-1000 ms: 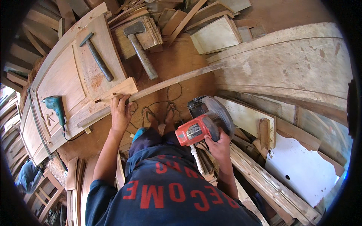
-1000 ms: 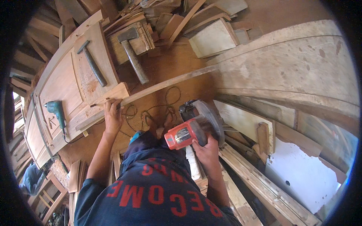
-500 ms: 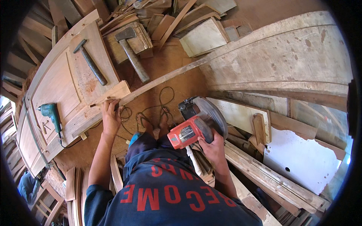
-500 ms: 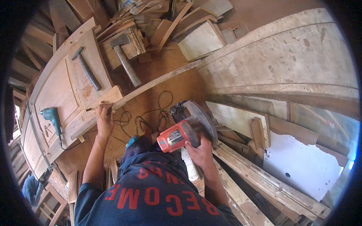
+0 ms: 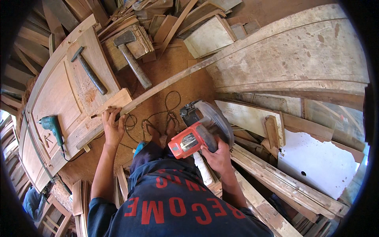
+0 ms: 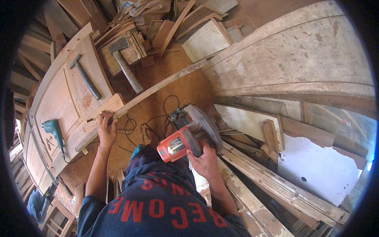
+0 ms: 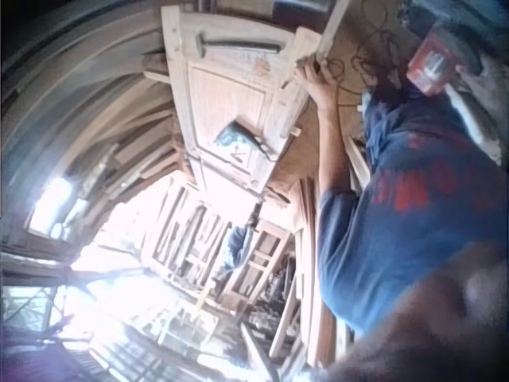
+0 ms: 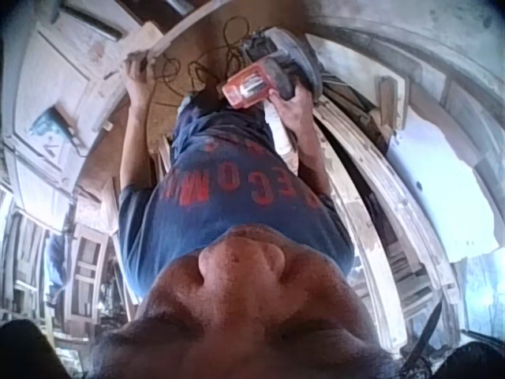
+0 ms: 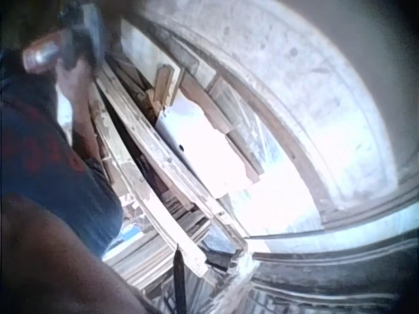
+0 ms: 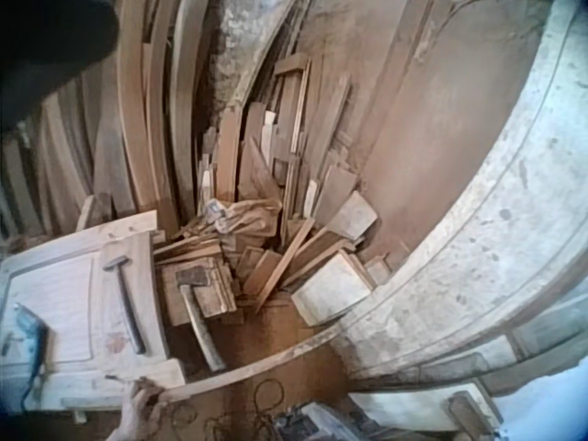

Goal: The person assembles a wooden door by securing a frame with clamps and using a hammer to tap pieces into place. They also use a circular saw to cut a small wooden block and a drill to fasten components. The task involves repeated adjustments and hammering to ensure the frame is flush.

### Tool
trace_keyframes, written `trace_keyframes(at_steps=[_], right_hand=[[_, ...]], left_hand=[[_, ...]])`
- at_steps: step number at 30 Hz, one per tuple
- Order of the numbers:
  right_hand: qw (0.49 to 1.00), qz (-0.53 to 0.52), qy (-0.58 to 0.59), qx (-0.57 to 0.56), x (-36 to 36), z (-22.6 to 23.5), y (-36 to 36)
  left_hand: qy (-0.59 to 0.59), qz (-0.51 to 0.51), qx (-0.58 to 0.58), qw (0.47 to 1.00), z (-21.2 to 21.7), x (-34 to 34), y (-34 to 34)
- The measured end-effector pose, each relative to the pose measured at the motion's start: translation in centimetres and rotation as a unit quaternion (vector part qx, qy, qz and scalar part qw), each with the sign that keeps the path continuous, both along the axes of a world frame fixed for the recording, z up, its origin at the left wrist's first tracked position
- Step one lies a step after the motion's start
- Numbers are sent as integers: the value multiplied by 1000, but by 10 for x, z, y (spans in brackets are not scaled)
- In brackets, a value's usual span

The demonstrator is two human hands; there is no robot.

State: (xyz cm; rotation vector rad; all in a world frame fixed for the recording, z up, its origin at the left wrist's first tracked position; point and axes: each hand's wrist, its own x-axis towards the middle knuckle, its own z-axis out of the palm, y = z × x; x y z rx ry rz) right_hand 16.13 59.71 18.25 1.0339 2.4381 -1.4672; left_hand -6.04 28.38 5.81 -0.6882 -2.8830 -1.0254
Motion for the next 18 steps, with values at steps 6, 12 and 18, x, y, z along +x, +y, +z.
trace_keyframes(at_steps=[6, 12, 18], right_hand=[[1000, 6, 29, 5, -16, 15, -7], [999, 9, 45, -2, -36, 33, -16], [999, 16, 47, 2, -51, 32, -27]], left_hand=[[-26, 13, 0, 1000, -2, -2, 1], [-26, 7, 13, 1000, -2, -5, 6], [-23, -2, 23, 999, -1, -7, 5]])
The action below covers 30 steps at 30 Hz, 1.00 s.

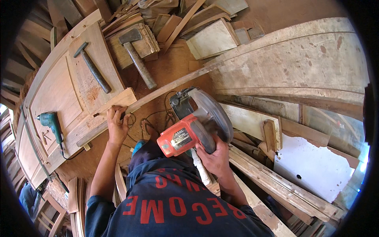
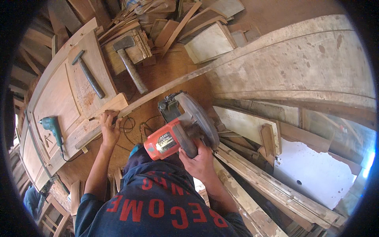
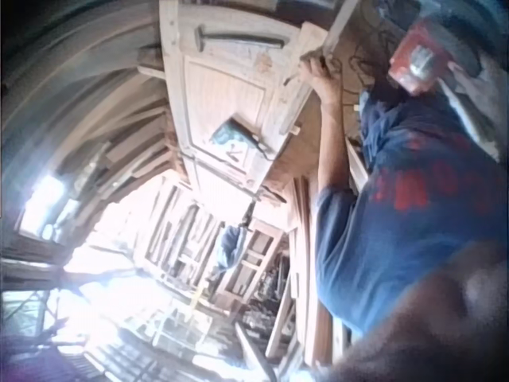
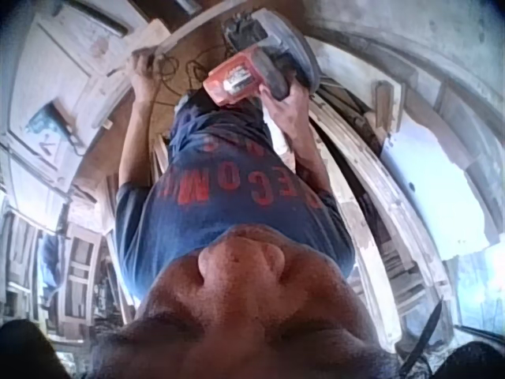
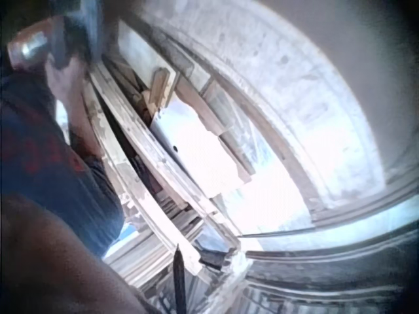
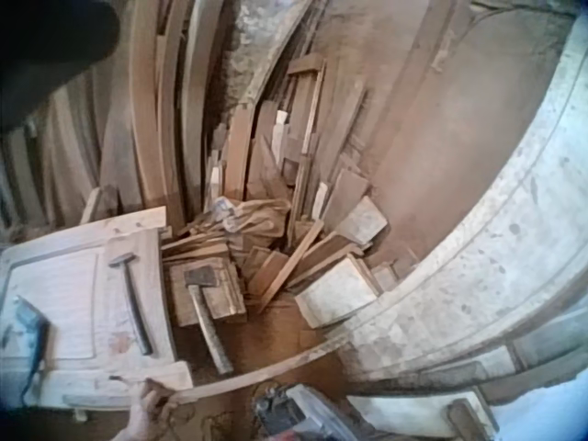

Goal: The person assembles a wooden door by securing a frame with clamps and using a hammer to tap pieces into place. They also use a circular saw to cut a small wooden block and a drill to fasten components. The task involves repeated adjustments and hammering to ensure the frame is flush.

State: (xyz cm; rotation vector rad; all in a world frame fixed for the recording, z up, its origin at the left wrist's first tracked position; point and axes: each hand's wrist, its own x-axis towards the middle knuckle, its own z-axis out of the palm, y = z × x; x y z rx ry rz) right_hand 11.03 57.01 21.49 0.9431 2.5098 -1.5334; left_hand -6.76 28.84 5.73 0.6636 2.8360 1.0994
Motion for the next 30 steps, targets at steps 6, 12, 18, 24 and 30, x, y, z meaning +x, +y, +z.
trace_keyframes(at_steps=[6, 12, 18, 24, 30], right_hand=[[999, -9, 20, -27, -24, -7, -18], [999, -14, 32, -4, -52, -17, -35], [999, 16, 17, 26, -60, -27, -42], [999, 19, 25, 22, -68, -21, -46], [999, 18, 6, 28, -90, -23, -50]], left_hand=[[3, 4, 15, 1000, -3, 1, -2], [6, 4, 25, 1000, -2, -1, -2], [4, 6, 31, 999, -3, -1, -4], [10, -1, 33, 999, -3, -1, -4], [21, -20, 31, 999, -5, -1, -6]])
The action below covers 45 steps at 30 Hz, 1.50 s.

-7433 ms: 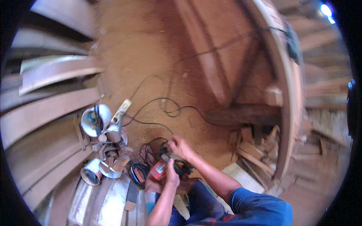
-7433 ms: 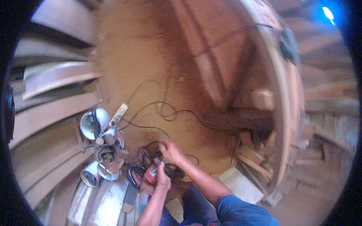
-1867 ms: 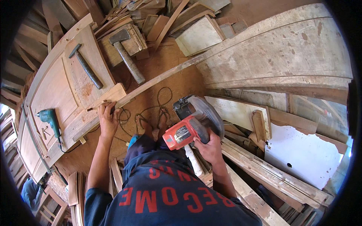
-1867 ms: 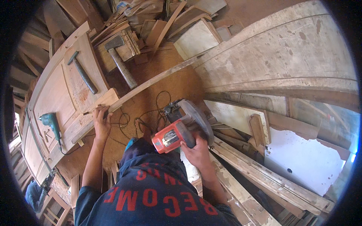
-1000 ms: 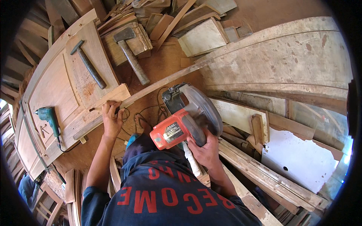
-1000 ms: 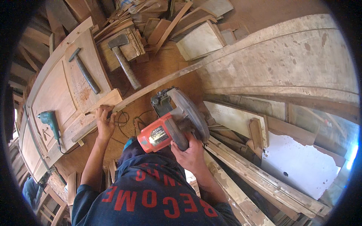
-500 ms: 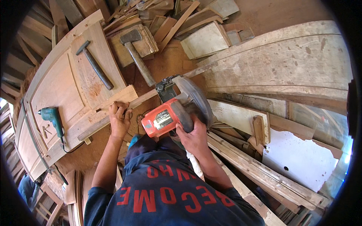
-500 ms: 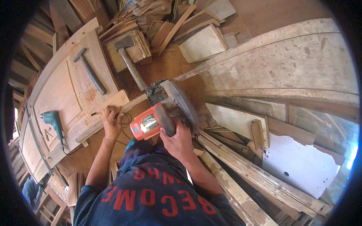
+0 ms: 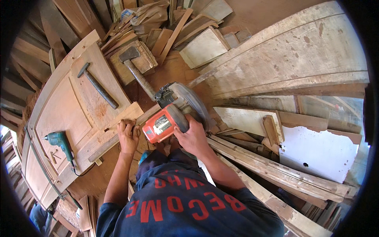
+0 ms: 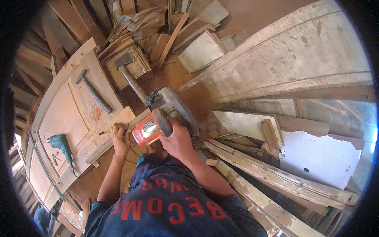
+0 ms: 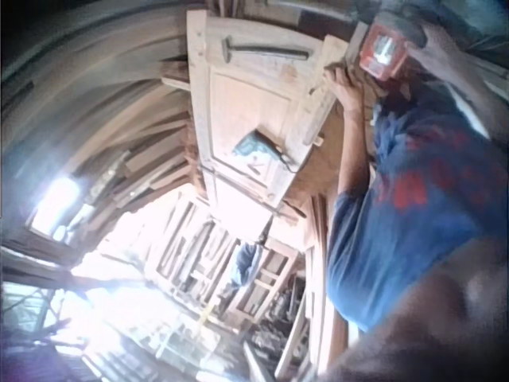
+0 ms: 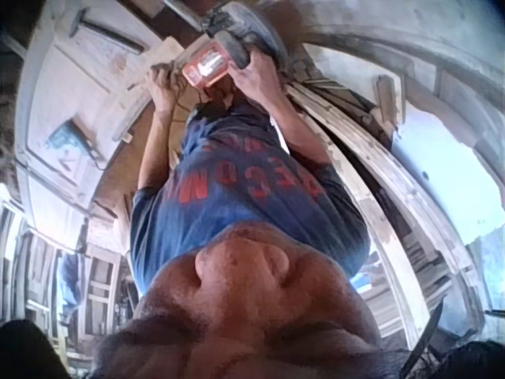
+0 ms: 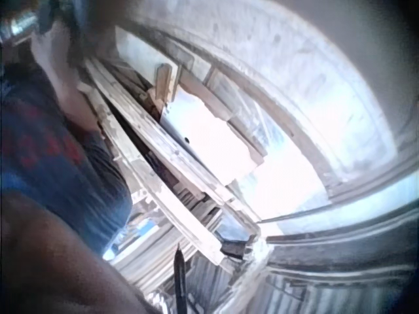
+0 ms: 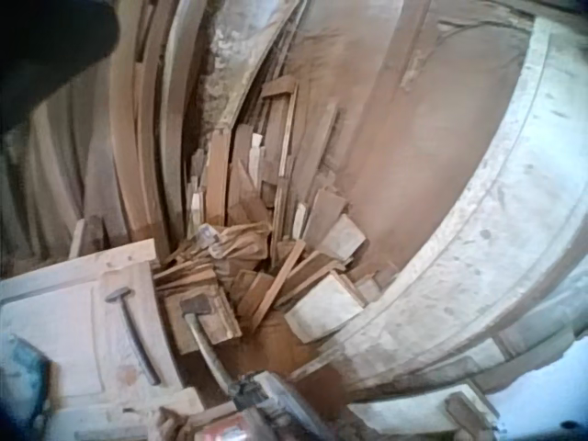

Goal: The person assembles a wooden door by securing a frame with clamps and using a hammer to tap pieces into place. They also use a circular saw to cut a small wooden block and a drill to fasten components. The task involves repeated adjustments and hammering to ensure the frame is flush.

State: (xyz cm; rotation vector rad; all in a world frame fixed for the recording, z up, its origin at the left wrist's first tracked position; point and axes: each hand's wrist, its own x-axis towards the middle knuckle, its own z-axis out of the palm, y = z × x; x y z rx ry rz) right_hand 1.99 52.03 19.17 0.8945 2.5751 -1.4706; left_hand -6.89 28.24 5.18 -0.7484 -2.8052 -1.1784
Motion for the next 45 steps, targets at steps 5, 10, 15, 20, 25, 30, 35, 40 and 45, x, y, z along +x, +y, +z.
trace_keyframes(at_steps=[5, 10, 15, 20, 25, 30, 35, 40, 45], right_hand=[[1000, 7, 24, -13, -24, -10, 5], [998, -9, 47, 36, -10, -5, 14], [991, -55, 15, 122, 62, 10, 53], [979, -88, -67, 173, 120, -38, 100], [960, -31, -214, 179, 141, -163, 145], [943, 82, -267, 181, 124, -350, 184], [949, 138, -241, 150, 60, -507, 225], [910, 212, -290, 209, 7, -637, 258], [880, 182, -337, 279, -2, -801, 273]], left_hand=[[8, -3, -14, 1000, 0, 0, 1], [0, 8, -19, 1000, 3, 1, 4], [-2, 5, -33, 999, 3, -1, 5], [6, -1, -71, 997, 3, 0, 9], [25, -26, -85, 996, -10, 3, 11], [28, -13, -128, 991, -30, 11, 9], [145, 39, -198, 969, -52, 25, 15], [190, 74, -198, 959, -81, 9, 35], [209, 50, -212, 953, -107, -10, 48]])
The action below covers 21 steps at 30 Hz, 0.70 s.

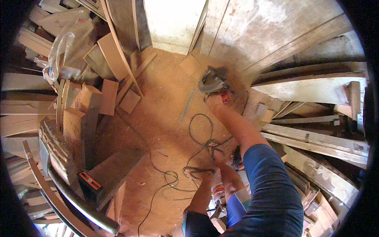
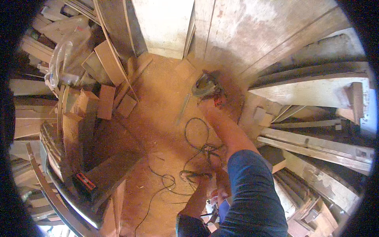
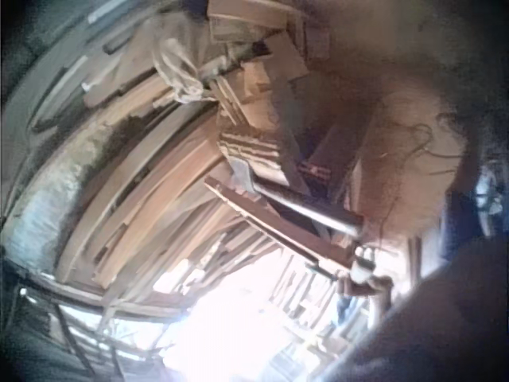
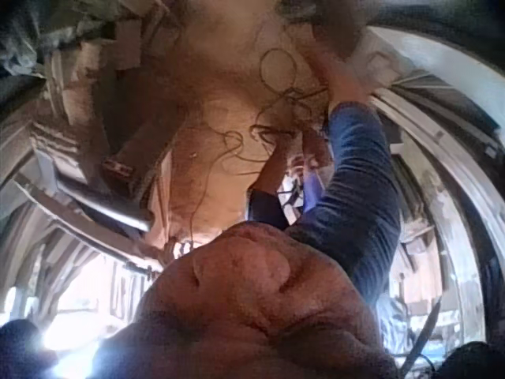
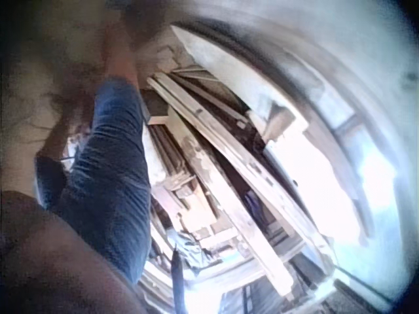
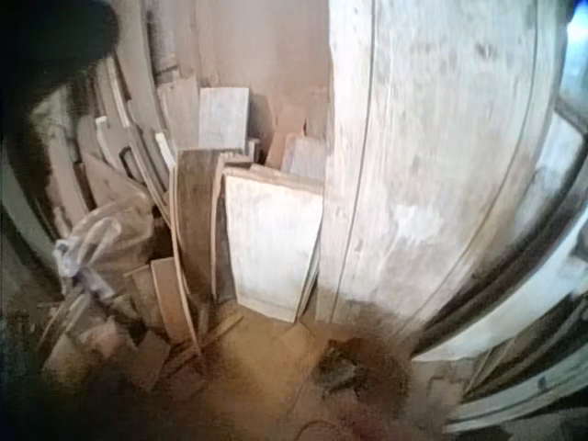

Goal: The person assembles a wooden door by securing a frame with clamps and using a hammer to tap pieces into place. They also use a circular saw to cut a small wooden block and a drill to fasten components. The task involves repeated adjustments and hammering to ensure the frame is flush.

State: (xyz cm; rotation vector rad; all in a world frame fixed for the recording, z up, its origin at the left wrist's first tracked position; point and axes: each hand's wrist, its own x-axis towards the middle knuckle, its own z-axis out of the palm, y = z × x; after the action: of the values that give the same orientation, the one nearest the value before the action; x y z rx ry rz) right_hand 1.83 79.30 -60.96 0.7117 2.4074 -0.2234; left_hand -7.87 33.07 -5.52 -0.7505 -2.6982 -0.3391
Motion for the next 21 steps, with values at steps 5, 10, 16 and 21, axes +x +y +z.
trace_keyframes(at_steps=[5, 10, 16, 21], right_hand=[[1000, 12, -5, 16, 3, -89, -26], [999, 26, -9, 21, 18, -142, -64], [981, 158, 72, 82, 36, -104, -74], [992, 93, 66, -49, 66, 39, -116]], left_hand=[[6, -6, -19, 1000, -16, -7, 9], [2, -11, -30, 999, -22, -11, 15], [-4, -5, -24, 1000, -13, -5, 16], [-17, 14, -11, 1000, 19, 14, 6]])
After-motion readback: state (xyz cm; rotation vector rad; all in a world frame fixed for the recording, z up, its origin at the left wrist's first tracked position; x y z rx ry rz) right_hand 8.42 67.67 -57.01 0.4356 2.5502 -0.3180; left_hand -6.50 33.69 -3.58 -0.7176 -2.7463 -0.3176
